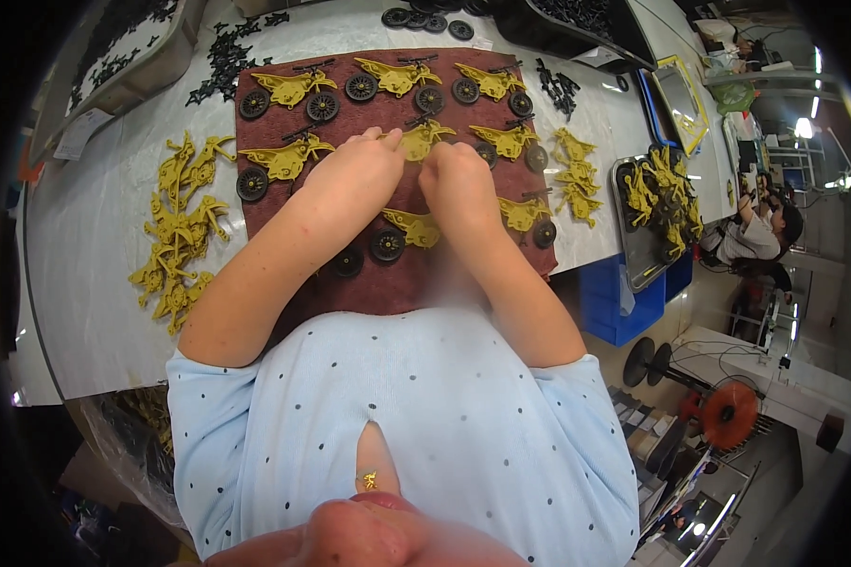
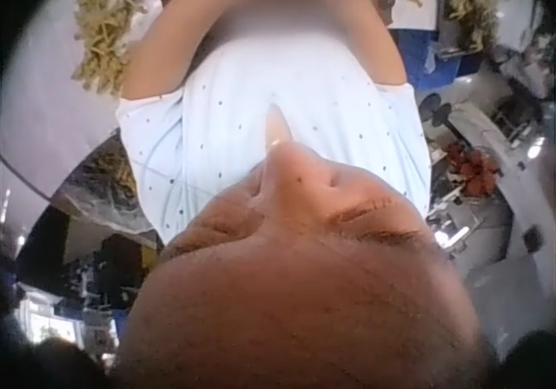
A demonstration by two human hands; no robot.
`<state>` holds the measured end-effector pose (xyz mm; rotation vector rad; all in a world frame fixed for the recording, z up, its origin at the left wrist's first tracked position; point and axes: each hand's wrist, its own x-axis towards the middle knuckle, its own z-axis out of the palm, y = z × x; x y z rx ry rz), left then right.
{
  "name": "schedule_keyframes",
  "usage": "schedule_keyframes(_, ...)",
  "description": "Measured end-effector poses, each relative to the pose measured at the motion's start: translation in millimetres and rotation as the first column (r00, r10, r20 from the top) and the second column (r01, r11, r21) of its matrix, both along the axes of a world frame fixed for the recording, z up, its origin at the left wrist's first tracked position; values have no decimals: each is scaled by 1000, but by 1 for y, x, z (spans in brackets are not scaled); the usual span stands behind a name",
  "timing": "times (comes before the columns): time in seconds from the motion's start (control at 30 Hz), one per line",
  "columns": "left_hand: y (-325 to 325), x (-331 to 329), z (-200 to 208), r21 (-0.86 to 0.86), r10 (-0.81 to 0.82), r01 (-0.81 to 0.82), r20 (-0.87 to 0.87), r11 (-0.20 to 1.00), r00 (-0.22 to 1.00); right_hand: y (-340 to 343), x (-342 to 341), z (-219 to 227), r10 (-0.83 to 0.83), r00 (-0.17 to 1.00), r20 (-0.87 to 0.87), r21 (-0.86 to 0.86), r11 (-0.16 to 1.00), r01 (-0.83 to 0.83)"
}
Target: The person assembles toy motorcycles by attaching handlebar parts to the motorcycle frames, pressing the motorcycle body halves together with the wheels by hand, and placing the assembled motorcycles onto a tray.
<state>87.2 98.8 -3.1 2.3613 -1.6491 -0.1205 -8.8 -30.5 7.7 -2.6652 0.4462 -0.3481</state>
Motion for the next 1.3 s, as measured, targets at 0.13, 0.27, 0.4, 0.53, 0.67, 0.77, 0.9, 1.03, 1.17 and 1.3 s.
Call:
schedule_keyframes(0.13,1,0,12,104,-9,11,-26,995,1000,1,-1,-4,13,1000,9,-34,999,-13)
schedule_keyframes(0.27,1,-1,4,31,0,0,-24,1000,1000,8,-2,-7,-1,1000,-27,-100,995,-1)
schedule_keyframes(0.4,2,-2,11,95,7,-6,-12,995,1000,19,2,-7,-44,993,-113,-167,986,25)
schedule_keyframes(0.53,0,-2,22,173,-29,30,-9,985,1000,17,7,-7,-36,968,-248,-211,977,-18)
schedule_keyframes(0.67,0,-8,12,161,-34,19,91,987,995,13,13,-5,-62,978,-197,-111,993,40)
schedule_keyframes(0.77,-1,-10,8,119,12,-22,85,993,996,8,16,1,-119,978,-173,65,989,132)
schedule_keyframes(0.9,-2,-10,9,133,0,-16,115,991,993,-6,13,11,-140,965,-223,293,934,203)
schedule_keyframes(1.03,-5,-4,4,184,19,-17,-9,983,1000,-16,12,30,-95,906,-413,379,886,266)
schedule_keyframes(1.17,-4,-3,4,203,-21,17,15,979,1000,-21,11,29,-78,911,-405,308,926,217)
schedule_keyframes(1.3,-2,-2,2,155,-26,17,52,988,998,-12,11,21,-65,937,-343,279,945,168)
